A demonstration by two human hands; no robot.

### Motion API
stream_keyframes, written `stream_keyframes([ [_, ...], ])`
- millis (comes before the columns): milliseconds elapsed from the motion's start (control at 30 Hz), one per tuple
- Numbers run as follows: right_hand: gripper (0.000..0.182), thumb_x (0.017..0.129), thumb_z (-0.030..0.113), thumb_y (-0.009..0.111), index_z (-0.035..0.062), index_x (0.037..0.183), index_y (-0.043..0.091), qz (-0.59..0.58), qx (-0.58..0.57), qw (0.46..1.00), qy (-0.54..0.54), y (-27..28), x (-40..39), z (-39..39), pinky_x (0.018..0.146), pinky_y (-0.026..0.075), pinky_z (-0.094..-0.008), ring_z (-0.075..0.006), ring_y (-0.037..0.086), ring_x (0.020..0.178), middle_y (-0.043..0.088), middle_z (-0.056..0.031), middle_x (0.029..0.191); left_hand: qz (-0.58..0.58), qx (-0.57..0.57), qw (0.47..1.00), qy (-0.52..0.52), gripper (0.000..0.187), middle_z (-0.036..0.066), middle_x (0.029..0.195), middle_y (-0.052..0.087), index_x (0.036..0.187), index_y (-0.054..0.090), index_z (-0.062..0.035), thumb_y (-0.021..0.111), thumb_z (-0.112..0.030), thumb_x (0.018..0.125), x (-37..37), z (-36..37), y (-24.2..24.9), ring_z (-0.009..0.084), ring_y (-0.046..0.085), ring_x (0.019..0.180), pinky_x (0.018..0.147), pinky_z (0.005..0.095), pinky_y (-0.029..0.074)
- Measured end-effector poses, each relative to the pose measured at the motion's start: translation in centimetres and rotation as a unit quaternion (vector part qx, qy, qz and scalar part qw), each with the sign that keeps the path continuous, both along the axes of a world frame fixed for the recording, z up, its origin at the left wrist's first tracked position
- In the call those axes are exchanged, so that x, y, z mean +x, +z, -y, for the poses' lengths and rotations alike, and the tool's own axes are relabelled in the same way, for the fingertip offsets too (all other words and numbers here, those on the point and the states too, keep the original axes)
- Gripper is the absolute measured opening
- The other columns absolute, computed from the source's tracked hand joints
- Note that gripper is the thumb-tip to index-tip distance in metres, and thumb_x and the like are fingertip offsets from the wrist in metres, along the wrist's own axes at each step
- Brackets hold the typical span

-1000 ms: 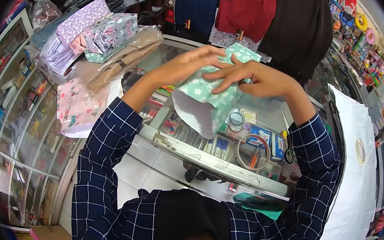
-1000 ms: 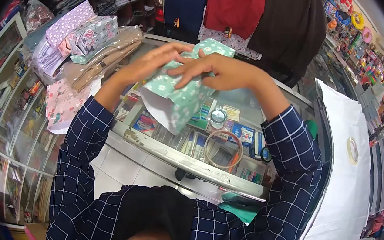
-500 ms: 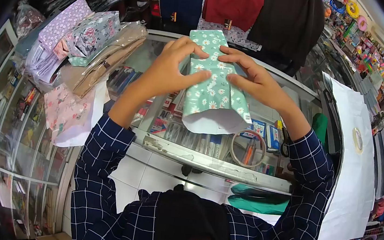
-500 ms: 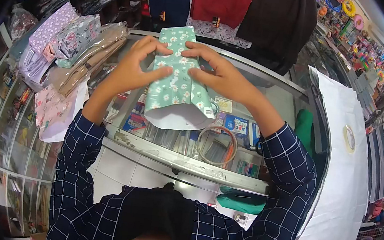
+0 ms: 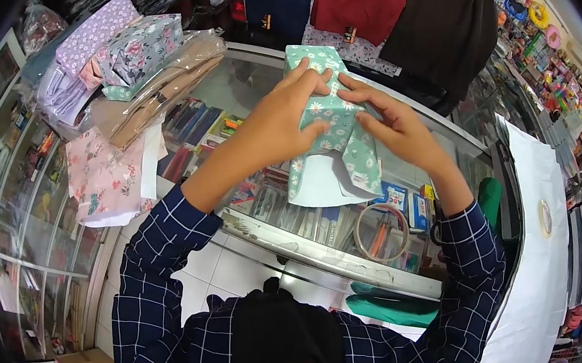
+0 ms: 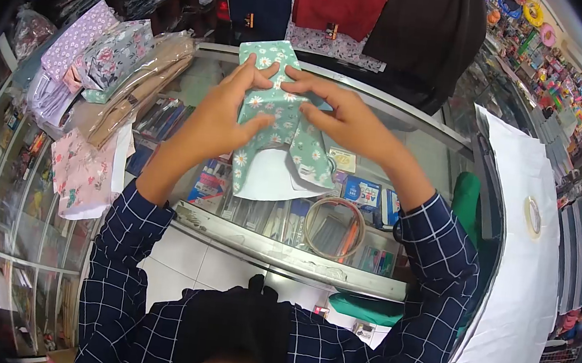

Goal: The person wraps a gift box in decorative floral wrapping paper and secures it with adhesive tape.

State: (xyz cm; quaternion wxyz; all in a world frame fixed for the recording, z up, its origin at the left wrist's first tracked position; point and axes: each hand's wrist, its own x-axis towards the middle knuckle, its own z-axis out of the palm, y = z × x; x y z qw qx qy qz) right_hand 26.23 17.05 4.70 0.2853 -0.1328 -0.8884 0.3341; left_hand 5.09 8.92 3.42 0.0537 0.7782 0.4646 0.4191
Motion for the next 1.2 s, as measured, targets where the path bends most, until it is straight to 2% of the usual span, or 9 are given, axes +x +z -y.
stream_keyframes([
  [267, 0.041, 0.088, 0.004, 0.059, 0.0033, 0.128, 0.047, -0.117, 0.097, 0.980, -0.129, -3.0, -1.4, 1.8, 0.088, 0.049, -0.0312, -0.0281, 0.060, 0.109, 0.055, -0.0169, 0.127, -0.068, 0.061, 0.993, 0.068, 0.055, 0.012, 0.141, 0.043, 0.129, 0.048, -0.0127, 0.068, -0.010, 0.077, 0.7, 0.4, -1.2, 0.0361, 0.027, 0.137, 0.109, 0.0485, 0.025],
  [400, 0.041, 0.088, 0.006, 0.060, 0.0013, 0.125, 0.045, -0.099, -0.075, 0.984, -0.131, -2.7, -2.1, 2.2, 0.085, 0.049, -0.0301, -0.0217, 0.062, 0.105, 0.061, -0.0152, 0.118, -0.154, 0.086, 0.971, 0.162, 0.053, 0.010, 0.131, 0.049, 0.127, 0.050, -0.0127, 0.067, -0.019, 0.077, 0.4, 1.6, -0.5, 0.0335, 0.040, 0.126, 0.106, 0.0532, 0.027],
  [533, 0.036, 0.090, 0.009, 0.056, 0.0007, 0.123, 0.045, -0.025, -0.077, 0.990, -0.113, -1.6, -2.6, 2.2, 0.065, 0.048, -0.0323, -0.0154, 0.065, 0.081, 0.067, -0.0147, 0.097, -0.205, 0.068, 0.957, 0.193, 0.042, 0.008, 0.116, 0.053, 0.112, 0.055, -0.0101, 0.068, -0.021, 0.074, -0.1, 2.4, 1.3, 0.0291, 0.047, 0.117, 0.102, 0.0632, 0.025],
  [567, 0.031, 0.094, 0.007, 0.052, 0.0023, 0.123, 0.045, 0.002, -0.025, 0.992, -0.126, -1.6, -2.6, 2.2, 0.059, 0.041, -0.0216, -0.0033, 0.051, 0.068, 0.064, -0.0038, 0.083, -0.225, 0.059, 0.954, 0.187, 0.041, 0.007, 0.115, 0.053, 0.110, 0.055, -0.0101, 0.068, -0.022, 0.073, -0.1, 2.4, 1.6, 0.0295, 0.048, 0.115, 0.102, 0.0625, 0.026],
  [667, 0.028, 0.090, 0.009, 0.055, -0.0003, 0.114, 0.047, -0.026, 0.016, 0.990, -0.138, -1.6, -3.1, 2.4, 0.059, 0.044, -0.0369, -0.0290, 0.062, 0.063, 0.061, -0.0186, 0.073, -0.253, 0.015, 0.955, 0.152, 0.040, 0.007, 0.111, 0.053, 0.106, 0.054, -0.0099, 0.070, -0.024, 0.071, -0.5, 1.2, 3.3, 0.0300, 0.051, 0.109, 0.101, 0.0594, 0.030],
  [767, 0.025, 0.089, 0.007, 0.056, -0.0003, 0.111, 0.046, -0.064, 0.051, 0.987, -0.140, -2.5, -3.3, 2.0, 0.057, 0.044, -0.0381, -0.0354, 0.059, 0.062, 0.061, -0.0191, 0.072, -0.208, -0.013, 0.977, 0.047, 0.040, 0.008, 0.106, 0.058, 0.104, 0.056, -0.0087, 0.070, -0.025, 0.069, -1.3, -1.7, 4.6, 0.0295, 0.056, 0.102, 0.098, 0.0523, 0.035],
  [833, 0.027, 0.087, 0.007, 0.058, 0.0000, 0.111, 0.046, -0.033, 0.066, 0.982, -0.175, -2.1, -3.2, 2.4, 0.057, 0.044, -0.0388, -0.0366, 0.060, 0.063, 0.061, -0.0189, 0.072, -0.154, 0.038, 0.984, -0.078, 0.039, 0.010, 0.102, 0.062, 0.102, 0.059, -0.0072, 0.071, -0.024, 0.068, -1.4, -4.0, 4.2, 0.0293, 0.059, 0.097, 0.095, 0.0455, 0.040],
  [1033, 0.032, 0.084, 0.008, 0.062, -0.0011, 0.110, 0.047, -0.052, 0.099, 0.976, -0.185, -3.5, -3.0, 1.9, 0.055, 0.044, -0.0405, -0.0377, 0.060, 0.062, 0.060, -0.0189, 0.070, -0.156, -0.031, 0.981, -0.115, 0.028, 0.012, 0.091, 0.069, 0.089, 0.070, -0.0072, 0.068, -0.022, 0.066, -1.1, -5.8, 3.9, 0.0285, 0.064, 0.086, 0.077, 0.0341, 0.049],
  [1200, 0.030, 0.083, 0.008, 0.062, -0.0013, 0.107, 0.046, 0.002, 0.058, 0.980, -0.192, -1.8, -2.8, 3.2, 0.055, 0.046, -0.0421, -0.0389, 0.061, 0.064, 0.061, -0.0202, 0.070, -0.145, -0.036, 0.983, -0.105, 0.025, 0.011, 0.085, 0.069, 0.087, 0.070, -0.0086, 0.068, -0.022, 0.065, -1.1, -5.5, 4.0, 0.0274, 0.065, 0.081, 0.072, 0.0338, 0.049],
])
